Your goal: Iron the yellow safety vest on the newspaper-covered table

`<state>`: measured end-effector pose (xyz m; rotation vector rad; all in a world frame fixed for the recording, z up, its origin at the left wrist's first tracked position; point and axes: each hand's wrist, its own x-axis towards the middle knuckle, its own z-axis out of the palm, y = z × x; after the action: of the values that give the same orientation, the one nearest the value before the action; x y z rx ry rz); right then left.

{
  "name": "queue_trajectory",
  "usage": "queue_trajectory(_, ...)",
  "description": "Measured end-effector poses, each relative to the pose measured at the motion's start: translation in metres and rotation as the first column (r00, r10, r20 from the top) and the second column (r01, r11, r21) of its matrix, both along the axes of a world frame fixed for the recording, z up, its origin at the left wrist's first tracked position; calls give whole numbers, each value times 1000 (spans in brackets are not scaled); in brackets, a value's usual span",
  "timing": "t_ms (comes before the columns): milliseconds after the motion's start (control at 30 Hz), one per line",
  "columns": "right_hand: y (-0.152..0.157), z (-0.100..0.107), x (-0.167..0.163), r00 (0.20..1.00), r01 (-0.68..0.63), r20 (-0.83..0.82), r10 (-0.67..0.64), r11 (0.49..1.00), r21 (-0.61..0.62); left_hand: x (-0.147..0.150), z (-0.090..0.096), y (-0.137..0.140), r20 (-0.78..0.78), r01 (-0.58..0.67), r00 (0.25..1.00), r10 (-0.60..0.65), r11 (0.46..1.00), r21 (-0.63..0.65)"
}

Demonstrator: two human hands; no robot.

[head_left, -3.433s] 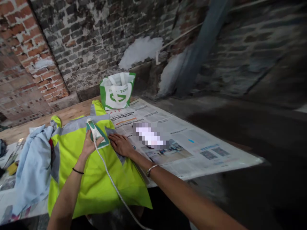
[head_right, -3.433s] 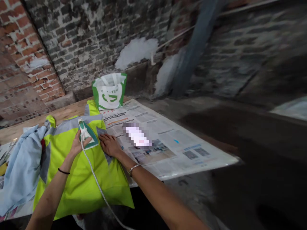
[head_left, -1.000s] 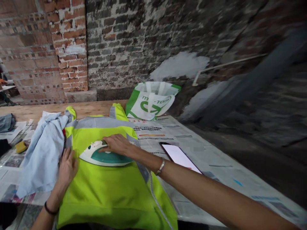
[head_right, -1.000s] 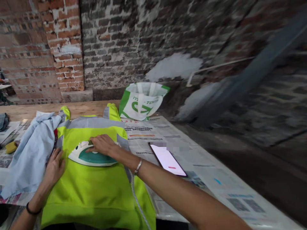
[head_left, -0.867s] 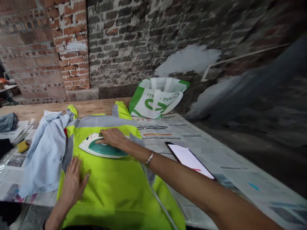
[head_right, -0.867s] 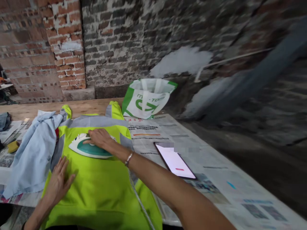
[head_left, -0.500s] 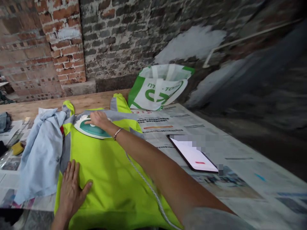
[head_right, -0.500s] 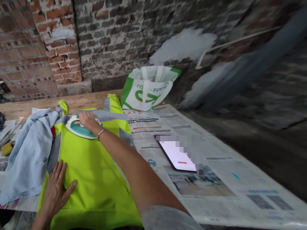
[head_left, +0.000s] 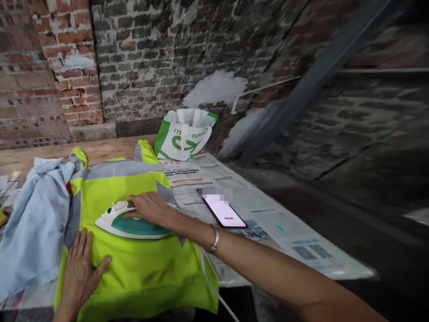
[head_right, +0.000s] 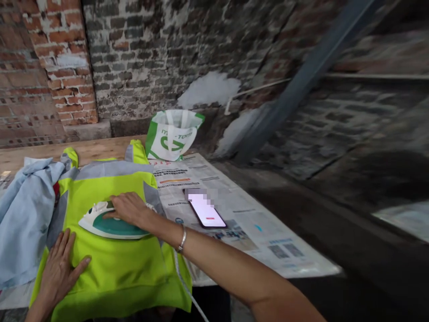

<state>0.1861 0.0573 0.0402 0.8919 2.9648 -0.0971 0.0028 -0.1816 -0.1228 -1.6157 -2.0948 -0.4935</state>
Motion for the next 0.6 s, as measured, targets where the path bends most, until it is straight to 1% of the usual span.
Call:
queue_trajectory(67,15,-1,-5,1000,17,-5,-16,1000,16,1,0,-1,6,0,1000,0,1000,6)
queue_trajectory(133,40,-2,-16,999,37,-22,-36,999,39,2,2,-2,8,-3,1000,3,1000,-8)
queue_trajectory(267,105,-2,-41,993,99,-78,-92,991,95,5,9,-5,20,-7,1000,8,998,-57)
queue_trajectory(333,137,-3,-51,989,128,-88,-120,987,98,6,12,-5,30,-8,1000,10,998,-66)
queue_trajectory(400,161,-3,-56,986,146,-92,-138,986,85,7,15,-5,33,-11,999,14,997,-76)
queue_trajectory(467,172,-4,-56,987,137,-95,-130,988,65,7,17,-4,26,-7,1000,9,997,-82)
queue_trajectory(500,172,-4,-54,989,119,-93,-114,991,54,7,18,-4,21,-4,1000,5,997,-82)
queue_trajectory(533,168,-3,-50,992,97,-87,-93,994,42,7,18,-3,18,1,1000,0,997,-82)
queue_trajectory(600,152,-2,-40,997,46,-66,-45,999,16,7,19,-2,21,17,1000,-15,997,-73)
